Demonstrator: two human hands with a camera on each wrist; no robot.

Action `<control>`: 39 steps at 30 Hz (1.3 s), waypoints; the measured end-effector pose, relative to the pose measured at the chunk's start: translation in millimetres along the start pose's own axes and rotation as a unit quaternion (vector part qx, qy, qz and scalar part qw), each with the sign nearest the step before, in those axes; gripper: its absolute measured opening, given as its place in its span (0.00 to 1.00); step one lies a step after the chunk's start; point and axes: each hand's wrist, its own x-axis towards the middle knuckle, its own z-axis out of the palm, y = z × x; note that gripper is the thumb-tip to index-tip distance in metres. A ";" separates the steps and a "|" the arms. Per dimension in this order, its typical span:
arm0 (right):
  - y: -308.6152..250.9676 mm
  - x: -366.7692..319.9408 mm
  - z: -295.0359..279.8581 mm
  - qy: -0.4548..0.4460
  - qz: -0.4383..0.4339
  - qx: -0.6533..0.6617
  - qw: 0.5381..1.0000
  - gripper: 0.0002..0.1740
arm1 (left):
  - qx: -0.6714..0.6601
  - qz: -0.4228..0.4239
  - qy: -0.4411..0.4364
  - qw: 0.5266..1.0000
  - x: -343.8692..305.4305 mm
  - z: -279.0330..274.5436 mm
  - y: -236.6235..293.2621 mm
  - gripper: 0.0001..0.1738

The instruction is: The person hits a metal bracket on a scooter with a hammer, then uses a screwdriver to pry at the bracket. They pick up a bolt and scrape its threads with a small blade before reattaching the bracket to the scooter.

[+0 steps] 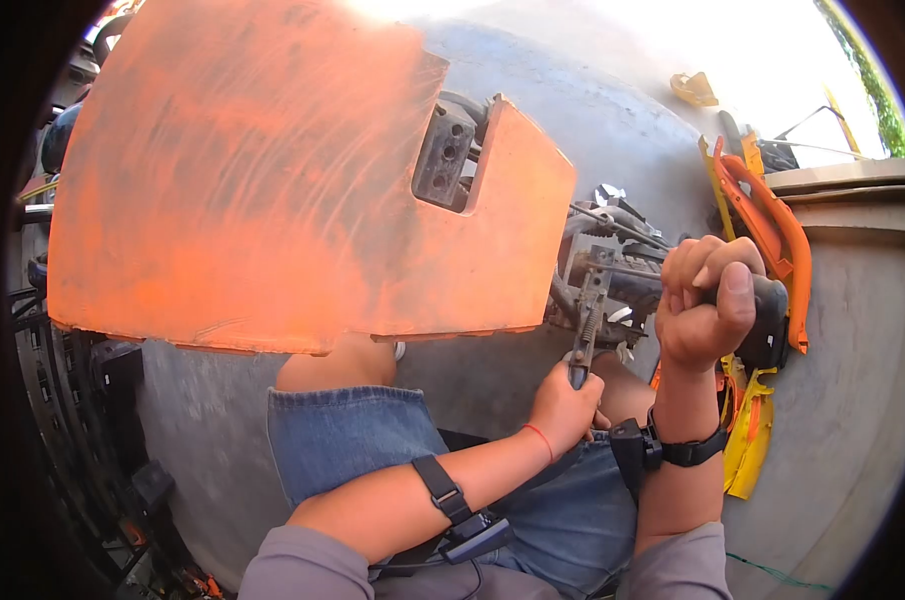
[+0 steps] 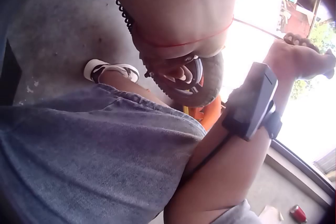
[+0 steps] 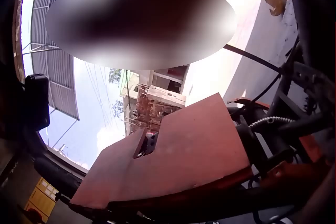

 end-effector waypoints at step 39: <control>-4.1 0.5 5.5 -0.014 -0.019 0.004 1.000 0.20 | 0.026 0.011 0.012 1.000 3.2 -1.1 -3.9 0.11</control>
